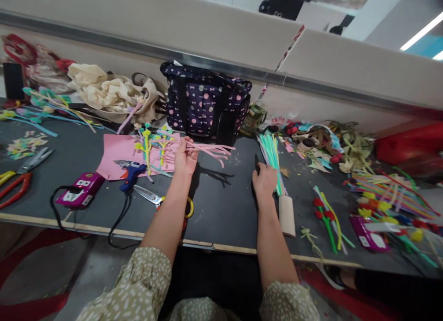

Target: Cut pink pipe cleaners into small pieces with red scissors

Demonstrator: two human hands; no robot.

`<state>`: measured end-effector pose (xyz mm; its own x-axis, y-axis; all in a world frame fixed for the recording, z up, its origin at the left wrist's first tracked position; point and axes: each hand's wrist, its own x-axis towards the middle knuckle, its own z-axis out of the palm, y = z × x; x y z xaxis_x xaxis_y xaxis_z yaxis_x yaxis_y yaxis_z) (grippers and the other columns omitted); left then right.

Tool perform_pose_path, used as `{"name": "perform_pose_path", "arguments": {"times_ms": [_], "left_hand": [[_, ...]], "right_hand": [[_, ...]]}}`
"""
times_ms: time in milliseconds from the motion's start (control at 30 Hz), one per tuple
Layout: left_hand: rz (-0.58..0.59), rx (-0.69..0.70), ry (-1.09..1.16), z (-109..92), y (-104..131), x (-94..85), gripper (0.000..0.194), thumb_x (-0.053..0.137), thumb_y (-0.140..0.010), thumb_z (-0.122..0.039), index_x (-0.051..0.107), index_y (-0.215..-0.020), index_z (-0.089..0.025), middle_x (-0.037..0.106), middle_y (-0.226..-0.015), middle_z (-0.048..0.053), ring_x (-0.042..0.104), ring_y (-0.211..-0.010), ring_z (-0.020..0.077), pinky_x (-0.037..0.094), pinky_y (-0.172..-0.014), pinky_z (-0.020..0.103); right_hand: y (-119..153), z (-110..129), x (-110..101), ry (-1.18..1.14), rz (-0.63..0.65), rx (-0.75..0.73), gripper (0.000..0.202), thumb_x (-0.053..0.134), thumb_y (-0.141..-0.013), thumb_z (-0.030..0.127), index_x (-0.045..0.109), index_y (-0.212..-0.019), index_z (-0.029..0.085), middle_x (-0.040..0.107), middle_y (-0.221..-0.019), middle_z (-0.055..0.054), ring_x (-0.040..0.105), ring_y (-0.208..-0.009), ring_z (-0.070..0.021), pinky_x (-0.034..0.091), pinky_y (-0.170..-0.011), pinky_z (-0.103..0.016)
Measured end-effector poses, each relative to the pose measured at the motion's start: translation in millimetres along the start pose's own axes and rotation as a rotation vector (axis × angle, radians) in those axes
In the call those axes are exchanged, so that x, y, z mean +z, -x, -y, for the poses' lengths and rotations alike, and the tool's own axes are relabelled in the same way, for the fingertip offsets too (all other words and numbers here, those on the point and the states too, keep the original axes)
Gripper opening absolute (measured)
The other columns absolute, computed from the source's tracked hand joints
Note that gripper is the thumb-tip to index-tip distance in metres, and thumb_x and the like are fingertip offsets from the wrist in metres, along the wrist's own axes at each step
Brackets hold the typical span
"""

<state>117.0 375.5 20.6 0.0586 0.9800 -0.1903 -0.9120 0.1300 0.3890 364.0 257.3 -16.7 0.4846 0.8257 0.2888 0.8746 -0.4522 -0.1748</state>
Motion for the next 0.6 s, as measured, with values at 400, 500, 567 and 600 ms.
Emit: {"name": "perform_pose_path", "arguments": {"times_ms": [400, 500, 567, 600], "left_hand": [[0.051, -0.001, -0.034, 2.1, -0.9, -1.2, 0.022, 0.058, -0.090, -0.024, 0.064, -0.071, -0.016, 0.061, -0.065, 0.000, 0.042, -0.041, 0.0024, 0.031, -0.037, 0.016], [0.040, -0.011, -0.053, 3.4, 1.0, 0.8, 0.020, 0.060, -0.089, -0.024, 0.064, -0.071, -0.015, 0.061, -0.064, -0.001, 0.042, -0.041, 0.0024, 0.031, -0.037, 0.015], [0.039, -0.014, -0.065, 3.9, 2.1, 1.9, 0.019, 0.062, -0.087, -0.024, 0.064, -0.071, -0.015, 0.061, -0.064, -0.001, 0.041, -0.041, 0.0020, 0.030, -0.037, 0.015], [0.037, -0.014, -0.067, 4.0, 2.4, 2.2, 0.019, 0.062, -0.087, -0.023, 0.064, -0.071, -0.015, 0.061, -0.064, -0.001, 0.041, -0.040, 0.0019, 0.030, -0.037, 0.015]], "right_hand": [[7.9, 9.2, 0.2, 0.123, 0.052, 0.079, 0.043, 0.054, -0.087, 0.032, 0.056, -0.123, 0.010, 0.056, -0.118, -0.022, 0.050, -0.107, -0.0361, 0.037, -0.083, -0.043], [3.7, 4.6, -0.9, 0.141, 0.119, 0.083, 0.039, 0.051, -0.088, 0.029, 0.056, -0.121, 0.008, 0.061, -0.108, -0.022, 0.054, -0.101, -0.0342, 0.039, -0.080, -0.041], [2.7, 6.5, -3.4, 0.122, 0.158, 0.001, 0.039, 0.050, -0.087, 0.027, 0.057, -0.122, 0.011, 0.062, -0.107, -0.020, 0.055, -0.100, -0.0315, 0.039, -0.080, -0.037], [3.7, 9.0, -5.9, 0.108, 0.178, -0.052, 0.039, 0.050, -0.086, 0.027, 0.057, -0.122, 0.012, 0.063, -0.106, -0.018, 0.056, -0.100, -0.0301, 0.039, -0.079, -0.035]]}}
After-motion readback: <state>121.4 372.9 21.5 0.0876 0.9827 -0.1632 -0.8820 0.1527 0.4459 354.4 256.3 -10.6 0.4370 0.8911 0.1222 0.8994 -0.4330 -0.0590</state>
